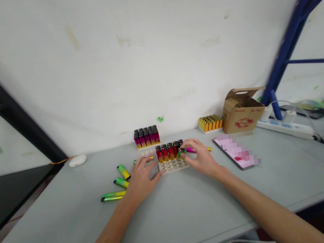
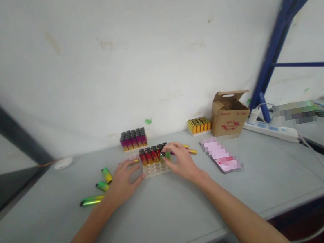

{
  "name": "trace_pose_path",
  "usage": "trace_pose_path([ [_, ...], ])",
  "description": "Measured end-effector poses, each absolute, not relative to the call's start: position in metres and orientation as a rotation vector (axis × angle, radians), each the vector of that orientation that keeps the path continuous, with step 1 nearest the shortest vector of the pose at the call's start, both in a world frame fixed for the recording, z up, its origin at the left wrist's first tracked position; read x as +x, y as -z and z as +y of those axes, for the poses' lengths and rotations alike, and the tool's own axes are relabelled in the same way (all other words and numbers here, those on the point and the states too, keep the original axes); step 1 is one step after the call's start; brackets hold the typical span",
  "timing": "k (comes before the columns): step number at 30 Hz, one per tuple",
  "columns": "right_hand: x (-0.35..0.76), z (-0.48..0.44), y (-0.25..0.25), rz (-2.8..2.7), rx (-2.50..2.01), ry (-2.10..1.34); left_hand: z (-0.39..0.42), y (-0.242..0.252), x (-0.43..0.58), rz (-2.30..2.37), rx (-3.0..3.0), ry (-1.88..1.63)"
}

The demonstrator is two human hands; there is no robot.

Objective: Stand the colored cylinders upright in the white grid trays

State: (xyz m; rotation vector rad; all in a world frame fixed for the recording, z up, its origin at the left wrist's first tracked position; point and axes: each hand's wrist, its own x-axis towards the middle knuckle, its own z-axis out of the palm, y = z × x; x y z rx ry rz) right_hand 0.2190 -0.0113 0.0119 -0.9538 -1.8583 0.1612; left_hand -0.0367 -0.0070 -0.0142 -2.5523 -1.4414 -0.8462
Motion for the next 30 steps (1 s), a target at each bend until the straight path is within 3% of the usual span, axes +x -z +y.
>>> trace_pose_path([
  [15, 0.225, -0.004, -0.003, -1.98, -1.082, 0.091, -0.003, -0.001, -0.045, -1.605, -2.434, 0.811],
  [30, 0.221, -0.008, -0.003, -2.018, -1.123, -0.072, 0.012, 0.013, -0.077, -1.907, -2.158, 0.603],
])
